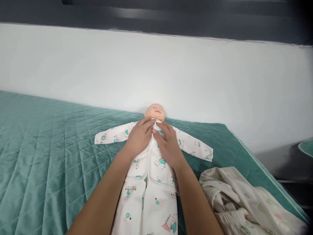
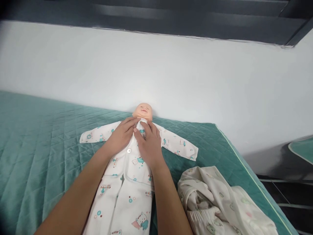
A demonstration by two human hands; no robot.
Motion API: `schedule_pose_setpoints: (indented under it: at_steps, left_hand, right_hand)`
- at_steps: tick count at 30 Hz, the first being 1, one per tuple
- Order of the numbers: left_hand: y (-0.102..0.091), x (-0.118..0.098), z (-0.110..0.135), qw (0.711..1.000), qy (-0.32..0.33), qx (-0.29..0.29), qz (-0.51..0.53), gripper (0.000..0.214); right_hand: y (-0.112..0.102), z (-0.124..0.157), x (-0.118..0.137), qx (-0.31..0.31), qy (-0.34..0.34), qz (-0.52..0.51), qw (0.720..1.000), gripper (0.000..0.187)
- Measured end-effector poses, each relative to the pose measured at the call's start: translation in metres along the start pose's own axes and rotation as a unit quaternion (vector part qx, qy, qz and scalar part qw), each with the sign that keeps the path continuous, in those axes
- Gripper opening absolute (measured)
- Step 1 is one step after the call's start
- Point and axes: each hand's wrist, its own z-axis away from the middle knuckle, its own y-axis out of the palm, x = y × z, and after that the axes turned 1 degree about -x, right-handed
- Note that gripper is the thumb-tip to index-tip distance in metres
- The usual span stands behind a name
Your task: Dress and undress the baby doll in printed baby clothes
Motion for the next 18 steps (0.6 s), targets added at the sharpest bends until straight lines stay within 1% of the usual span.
schedule_pose_setpoints:
  at_steps: [4, 8, 13, 15, 18]
  left_hand:
    - [-0.0012, -0.0026, 0.0005, 1.000, 0.006, -0.003, 0.003, 0.046]
    - [-0.0029, -0.0059, 0.0013, 1.000, -0.008, 0.005, 0.010, 0.046]
    - [-0.0035, -0.0064, 0.0020, 1.000, -0.010, 0.008, 0.007, 0.046]
    - [-0.0034, -0.0063, 0.0023, 1.000, -0.005, 0.009, -0.003, 0.046]
    - [-0.0032, -0.0065, 0.0025, 1.000, -0.006, 0.009, -0.014, 0.046]
  right_hand:
    - [0.0003, -0.0007, -0.0007, 0.002, -0.011, -0.003, 1.000, 0.046]
    - [0.0010, -0.0003, -0.0001, -0.009, -0.023, -0.006, 1.000, 0.047]
    - [0.0007, 0.0006, 0.0026, -0.017, -0.006, -0.024, 1.000, 0.057]
    - [0.0007, 0.0006, 0.0029, -0.017, -0.006, -0.025, 1.000, 0.057]
    - [0.0011, 0.0004, 0.0026, -0.030, -0.021, -0.027, 0.999, 0.051]
